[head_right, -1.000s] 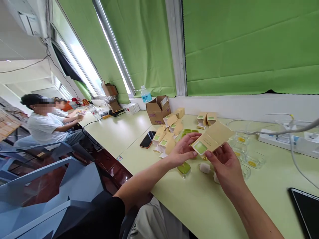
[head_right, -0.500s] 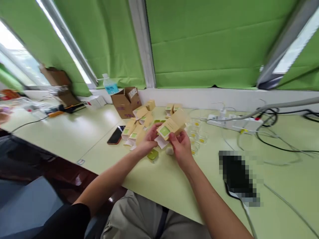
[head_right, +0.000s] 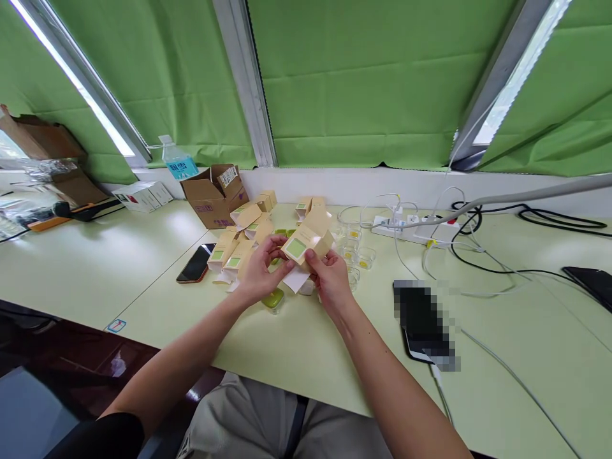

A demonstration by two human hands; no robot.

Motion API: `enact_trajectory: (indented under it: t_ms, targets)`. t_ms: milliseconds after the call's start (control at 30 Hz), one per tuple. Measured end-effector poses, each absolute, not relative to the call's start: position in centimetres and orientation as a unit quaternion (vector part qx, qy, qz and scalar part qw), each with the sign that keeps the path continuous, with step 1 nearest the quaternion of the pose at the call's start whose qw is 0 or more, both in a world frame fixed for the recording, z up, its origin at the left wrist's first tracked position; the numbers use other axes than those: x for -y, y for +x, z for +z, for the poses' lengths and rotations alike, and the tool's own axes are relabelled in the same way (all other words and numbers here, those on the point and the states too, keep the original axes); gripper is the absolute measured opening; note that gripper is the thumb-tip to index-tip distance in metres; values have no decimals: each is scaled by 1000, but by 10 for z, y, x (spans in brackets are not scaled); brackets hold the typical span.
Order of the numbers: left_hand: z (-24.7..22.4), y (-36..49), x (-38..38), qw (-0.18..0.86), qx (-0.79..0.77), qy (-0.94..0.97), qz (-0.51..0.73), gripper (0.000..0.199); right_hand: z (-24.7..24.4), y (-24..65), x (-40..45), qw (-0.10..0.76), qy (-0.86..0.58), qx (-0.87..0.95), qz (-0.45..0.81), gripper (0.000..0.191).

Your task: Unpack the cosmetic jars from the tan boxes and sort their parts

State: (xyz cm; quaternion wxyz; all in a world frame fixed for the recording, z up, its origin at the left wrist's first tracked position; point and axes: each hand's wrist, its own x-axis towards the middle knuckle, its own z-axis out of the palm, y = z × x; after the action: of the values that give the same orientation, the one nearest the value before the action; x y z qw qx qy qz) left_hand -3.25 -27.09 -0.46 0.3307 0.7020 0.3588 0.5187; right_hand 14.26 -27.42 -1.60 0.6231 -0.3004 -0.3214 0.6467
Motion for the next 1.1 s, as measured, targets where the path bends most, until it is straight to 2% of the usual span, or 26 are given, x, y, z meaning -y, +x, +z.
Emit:
enact_trajectory:
  t_ms: [200, 333, 433, 533, 667, 800, 900, 1000, 1100]
  targets:
    - [-13, -29, 277, 250, -362, 709, 550, 43, -18, 146, 272, 623, -316, 307, 646, 66]
    - [-17, -28, 279, 113, -370, 757, 527, 20, -18, 148, 272, 627, -304, 317, 643, 61]
    - [-15, -26, 279, 77, -374, 773, 507, 28, -17, 148, 272, 644, -296, 316, 630, 58]
    - [-12, -24, 279, 93, -382, 775, 495, 31, -16, 149, 271, 655, -295, 312, 622, 57]
    - [-8, -22, 284, 193, -361, 778, 477, 24, -17, 152, 269, 679, -327, 282, 594, 58]
    - [1, -24, 286, 232, -393, 742, 491, 7, -17, 154, 270, 682, -361, 267, 577, 57]
    - [12, -28, 282, 221, -461, 704, 492, 24, -17, 151, 272, 671, -367, 276, 582, 57]
    - [24, -32, 277, 194, -498, 732, 422, 20, -18, 146, 275, 664, -370, 302, 575, 57]
    - [29, -35, 274, 199, -501, 752, 379, 32, -19, 144, 277, 655, -380, 329, 564, 60]
